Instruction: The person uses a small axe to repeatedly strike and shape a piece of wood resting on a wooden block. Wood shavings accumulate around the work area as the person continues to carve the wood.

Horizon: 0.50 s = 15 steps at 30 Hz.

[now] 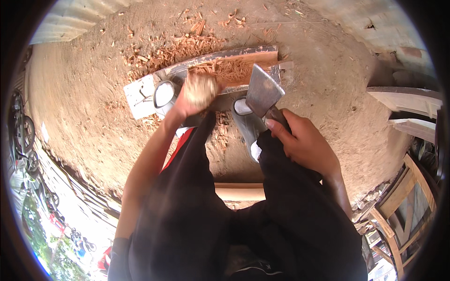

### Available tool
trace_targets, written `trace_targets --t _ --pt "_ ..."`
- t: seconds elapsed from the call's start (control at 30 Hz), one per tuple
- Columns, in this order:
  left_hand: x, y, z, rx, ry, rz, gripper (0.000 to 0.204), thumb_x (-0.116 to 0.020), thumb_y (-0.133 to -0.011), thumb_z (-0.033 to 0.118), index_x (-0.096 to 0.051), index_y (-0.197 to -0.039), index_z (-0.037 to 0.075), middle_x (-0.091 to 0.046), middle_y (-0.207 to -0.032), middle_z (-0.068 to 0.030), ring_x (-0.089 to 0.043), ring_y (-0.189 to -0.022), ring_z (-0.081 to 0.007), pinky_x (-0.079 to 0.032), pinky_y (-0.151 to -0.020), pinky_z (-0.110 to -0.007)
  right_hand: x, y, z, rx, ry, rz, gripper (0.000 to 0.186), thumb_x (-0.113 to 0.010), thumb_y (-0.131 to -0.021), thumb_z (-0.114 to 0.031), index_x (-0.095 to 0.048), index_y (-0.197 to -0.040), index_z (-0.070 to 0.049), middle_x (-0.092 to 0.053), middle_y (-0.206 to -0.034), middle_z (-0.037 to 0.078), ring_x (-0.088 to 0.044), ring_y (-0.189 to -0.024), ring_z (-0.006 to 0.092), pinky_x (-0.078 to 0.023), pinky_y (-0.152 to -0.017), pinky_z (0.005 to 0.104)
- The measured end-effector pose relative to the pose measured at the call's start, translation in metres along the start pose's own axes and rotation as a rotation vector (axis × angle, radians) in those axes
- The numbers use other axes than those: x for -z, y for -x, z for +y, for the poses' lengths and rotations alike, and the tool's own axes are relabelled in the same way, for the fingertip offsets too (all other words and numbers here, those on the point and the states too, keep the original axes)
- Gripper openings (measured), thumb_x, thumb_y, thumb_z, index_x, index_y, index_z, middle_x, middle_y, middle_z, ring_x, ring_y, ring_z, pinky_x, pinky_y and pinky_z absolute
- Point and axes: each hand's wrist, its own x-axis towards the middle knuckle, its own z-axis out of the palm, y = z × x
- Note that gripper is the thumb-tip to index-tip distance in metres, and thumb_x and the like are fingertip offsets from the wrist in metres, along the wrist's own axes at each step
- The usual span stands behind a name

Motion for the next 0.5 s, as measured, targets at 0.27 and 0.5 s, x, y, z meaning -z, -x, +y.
trace_targets --t 0.27,0.5 --pt "-0.033 0.032 0.01 -0.448 0.078 0.265 0.026 -0.07 -0.087 0.022 -0.058 -0.074 0.003 -0.057 -0.071 -0.0094 -0.057 -0.067 -0.0284 -0.048 -0.066 -0.041 0.006 -0.005 -0.006 0.009 0.0 -0.001 0.044 -0.054 -0.103 -0.036 -0.051 -0.092 0.006 -0.06 -0.08 0.032 -0.058 -0.081 0.0508 -0.044 -0.069 0.051" --pt "-0.003 0.015 -0.041 0.421 0.838 0.773 0.076 -0.078 -0.08 0.058 -0.063 -0.129 0.002 -0.066 -0.123 -0.0141 -0.062 -0.109 -0.0234 -0.047 -0.101 -0.036 0.001 -0.011 -0.007 0.001 -0.049 -0.012 0.043 -0.055 -0.103 -0.035 -0.05 -0.091 0.005 -0.058 -0.079 0.031 -0.055 -0.078 0.0509 -0.043 -0.067 0.0495"
